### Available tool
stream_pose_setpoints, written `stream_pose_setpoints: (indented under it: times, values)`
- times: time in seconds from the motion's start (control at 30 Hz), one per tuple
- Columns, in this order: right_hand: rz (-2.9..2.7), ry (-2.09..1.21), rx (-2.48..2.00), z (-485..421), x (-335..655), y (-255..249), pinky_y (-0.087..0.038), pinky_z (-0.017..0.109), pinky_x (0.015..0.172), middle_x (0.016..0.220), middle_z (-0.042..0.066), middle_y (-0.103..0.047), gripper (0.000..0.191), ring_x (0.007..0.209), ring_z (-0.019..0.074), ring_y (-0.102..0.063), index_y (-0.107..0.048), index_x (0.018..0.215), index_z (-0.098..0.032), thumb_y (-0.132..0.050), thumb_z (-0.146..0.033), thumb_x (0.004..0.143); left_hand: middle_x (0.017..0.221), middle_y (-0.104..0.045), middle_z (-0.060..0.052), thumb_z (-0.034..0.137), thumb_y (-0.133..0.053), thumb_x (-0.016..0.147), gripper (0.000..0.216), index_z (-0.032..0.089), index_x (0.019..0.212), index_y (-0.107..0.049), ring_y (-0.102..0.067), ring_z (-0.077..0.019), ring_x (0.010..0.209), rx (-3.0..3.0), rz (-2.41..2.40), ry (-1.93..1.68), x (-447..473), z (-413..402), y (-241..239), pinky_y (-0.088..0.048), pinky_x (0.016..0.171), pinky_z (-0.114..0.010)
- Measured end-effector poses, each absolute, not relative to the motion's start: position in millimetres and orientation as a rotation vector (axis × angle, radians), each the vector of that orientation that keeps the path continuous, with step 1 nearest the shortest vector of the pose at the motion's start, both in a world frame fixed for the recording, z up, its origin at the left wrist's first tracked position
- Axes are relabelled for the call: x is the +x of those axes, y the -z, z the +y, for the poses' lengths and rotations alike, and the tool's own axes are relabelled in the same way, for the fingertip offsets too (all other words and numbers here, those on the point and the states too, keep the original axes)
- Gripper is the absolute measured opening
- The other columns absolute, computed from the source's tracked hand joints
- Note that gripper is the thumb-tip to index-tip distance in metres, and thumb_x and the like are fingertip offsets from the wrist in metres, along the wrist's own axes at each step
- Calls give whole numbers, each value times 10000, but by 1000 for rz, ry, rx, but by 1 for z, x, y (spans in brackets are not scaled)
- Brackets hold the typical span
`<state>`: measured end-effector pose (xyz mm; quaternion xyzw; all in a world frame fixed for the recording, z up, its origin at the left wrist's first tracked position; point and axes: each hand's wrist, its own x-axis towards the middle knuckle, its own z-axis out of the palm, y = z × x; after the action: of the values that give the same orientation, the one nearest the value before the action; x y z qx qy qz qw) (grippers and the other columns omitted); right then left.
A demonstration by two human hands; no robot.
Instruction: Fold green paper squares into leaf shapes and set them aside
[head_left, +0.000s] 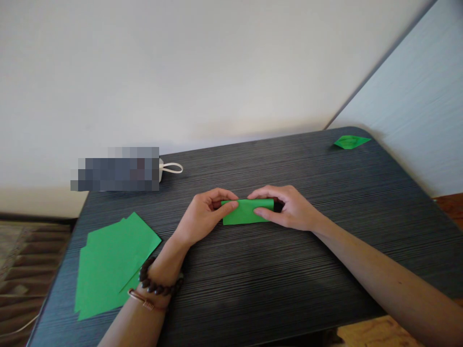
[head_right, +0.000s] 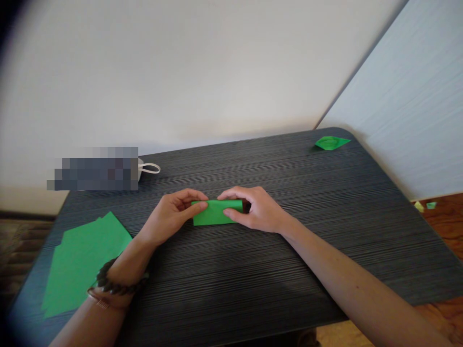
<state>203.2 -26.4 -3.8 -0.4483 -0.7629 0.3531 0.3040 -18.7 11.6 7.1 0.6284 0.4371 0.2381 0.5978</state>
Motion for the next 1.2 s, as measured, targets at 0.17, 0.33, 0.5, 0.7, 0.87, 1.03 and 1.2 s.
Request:
stream_pose_setpoints:
  times: [0.17,0.33,0.5,0.7,0.87,1.03,1.2]
  values:
    - [-2021,-930,-1175,-27,204,3,-467,244,690,930,11,-688,281,771,141,-636,-593,1083,-208,-606,-277,811,749,-654,8,333,-629,786,213,165,916,-636,-563,-88,615,1449,1023,-532,-20,10,-7,-417,544,-173]
    - [-2008,-936,-1164,-27,202,3,-466,240,694,930,9,-689,280,767,133,-635,-591,1080,-203,-608,-260,807,752,-678,4,322,-650,767,202,166,894,-649,-594,-100,633,1421,1051,-563,-19,10,-5,-448,569,-180]
    - [-1984,-901,-1184,-28,198,2,-466,239,725,909,7,-684,273,787,129,-633,-596,1065,-195,-603,-216,793,764,-695,2,306,-675,743,178,163,848,-665,-613,-102,655,1405,1110,-614,-17,8,-5,-467,589,-175]
    - [-1957,-857,-1213,-35,188,-10,-451,224,738,909,7,-675,235,794,116,-614,-609,1003,-176,-582,-148,772,806,-705,-9,302,-673,740,168,164,835,-674,-638,-121,706,1437,1126,-645,-14,3,-4,-491,634,-189]
    - [-1964,-773,-1397,-39,181,-17,-417,239,635,758,-7,-645,83,671,115,-569,-630,847,-185,-566,-208,799,801,-706,-8,299,-661,746,152,175,833,-678,-644,-129,699,1533,1153,-656,-9,-5,-2,-496,624,-198]
    - [-1973,-703,-1456,-42,177,-14,-416,249,664,789,-2,-639,59,705,125,-573,-606,831,-191,-566,-221,799,788,-710,-11,279,-641,758,132,179,834,-684,-646,-137,689,1669,1170,-663,-5,-12,-4,-496,621,-213]
    - [-1989,-645,-1413,-44,174,-11,-422,249,692,836,11,-640,69,742,131,-585,-596,848,-191,-537,-200,814,808,-711,-22,273,-635,760,137,170,840,-678,-648,-148,705,1698,1153,-649,-6,-13,-6,-502,645,-233]
